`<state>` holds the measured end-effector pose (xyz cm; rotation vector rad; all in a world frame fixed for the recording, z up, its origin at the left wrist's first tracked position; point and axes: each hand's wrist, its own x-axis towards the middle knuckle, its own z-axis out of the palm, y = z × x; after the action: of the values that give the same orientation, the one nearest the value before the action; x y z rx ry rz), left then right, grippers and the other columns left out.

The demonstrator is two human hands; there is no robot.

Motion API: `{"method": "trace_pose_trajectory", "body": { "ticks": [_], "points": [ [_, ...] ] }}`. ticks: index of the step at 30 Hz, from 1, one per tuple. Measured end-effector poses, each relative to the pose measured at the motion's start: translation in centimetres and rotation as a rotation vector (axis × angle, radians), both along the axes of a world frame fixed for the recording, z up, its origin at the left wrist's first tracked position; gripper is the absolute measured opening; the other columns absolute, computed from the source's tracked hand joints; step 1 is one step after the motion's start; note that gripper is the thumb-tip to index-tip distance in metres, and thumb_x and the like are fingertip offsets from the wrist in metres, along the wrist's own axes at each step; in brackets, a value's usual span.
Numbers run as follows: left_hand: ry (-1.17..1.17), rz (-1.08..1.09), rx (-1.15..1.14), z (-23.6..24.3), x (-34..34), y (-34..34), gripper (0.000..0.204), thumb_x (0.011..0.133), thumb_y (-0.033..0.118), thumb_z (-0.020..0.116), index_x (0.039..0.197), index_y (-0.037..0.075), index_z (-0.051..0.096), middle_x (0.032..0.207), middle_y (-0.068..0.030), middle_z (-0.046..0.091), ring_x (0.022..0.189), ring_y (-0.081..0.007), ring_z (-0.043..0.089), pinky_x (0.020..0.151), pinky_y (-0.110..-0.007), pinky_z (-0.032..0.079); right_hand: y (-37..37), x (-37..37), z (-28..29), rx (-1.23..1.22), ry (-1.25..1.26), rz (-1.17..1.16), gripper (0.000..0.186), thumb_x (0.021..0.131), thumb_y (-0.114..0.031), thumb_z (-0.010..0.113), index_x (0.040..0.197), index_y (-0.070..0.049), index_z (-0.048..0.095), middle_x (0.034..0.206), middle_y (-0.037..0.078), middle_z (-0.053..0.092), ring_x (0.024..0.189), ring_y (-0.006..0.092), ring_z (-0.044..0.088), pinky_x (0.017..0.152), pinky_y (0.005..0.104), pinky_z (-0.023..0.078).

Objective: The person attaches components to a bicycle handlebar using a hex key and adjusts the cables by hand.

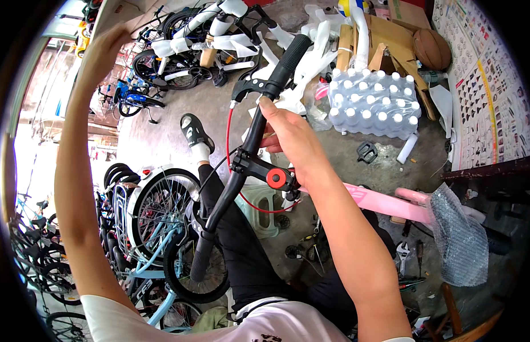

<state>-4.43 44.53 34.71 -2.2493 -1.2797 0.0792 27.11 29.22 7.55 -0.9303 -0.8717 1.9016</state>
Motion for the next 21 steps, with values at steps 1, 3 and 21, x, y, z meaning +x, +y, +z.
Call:
{"method": "trace_pose_trajectory", "body": {
  "ticks": [1, 3, 21],
  "points": [
    [-0.161, 0.178, 0.023, -0.8, -2.2, -3.5, 0.024, 0.103, 0.022, 0.055, 0.1, 0.0, 0.066, 0.087, -0.0158, 0.07, 0.088, -0.0327, 0.069, 0.078, -0.04, 0.051, 0.1, 0.3, -0.3, -0.008, 0.007, 0.011, 0.061, 0.096, -0.064, 0.057, 0.107, -0.006, 0.07, 0.096, 0.006, 0.072, 0.086, 0.0139, 0.068, 0.08, 0.0294, 0.05],
    [-0.695, 0.363, 0.102, -4.6, -6.9, -12.1, 0.027, 0.103, 0.024, 0.053, 0.092, 0.002, 0.063, 0.064, -0.0052, 0.053, 0.058, -0.0159, 0.053, 0.056, -0.031, 0.041, 0.4, 0.0, -0.9, -0.025, 0.01, 0.082, 0.051, 0.097, -0.053, 0.064, 0.114, -0.005, 0.07, 0.101, 0.005, 0.072, 0.089, 0.0131, 0.068, 0.082, 0.0288, 0.052],
    [-1.916, 0.837, -0.131, -22.2, 10.3, -45.9, 0.014, 0.094, 0.009, 0.062, 0.101, 0.006, 0.051, 0.094, -0.0048, 0.066, 0.063, -0.0057, 0.051, 0.055, -0.019, 0.041, 0.2, -1.0, -1.8, -0.003, 0.142, 0.241, 0.036, 0.093, -0.015, 0.074, 0.123, 0.001, 0.061, 0.114, 0.011, 0.071, 0.1, 0.0142, 0.07, 0.089, 0.0274, 0.055]
  ]
}}
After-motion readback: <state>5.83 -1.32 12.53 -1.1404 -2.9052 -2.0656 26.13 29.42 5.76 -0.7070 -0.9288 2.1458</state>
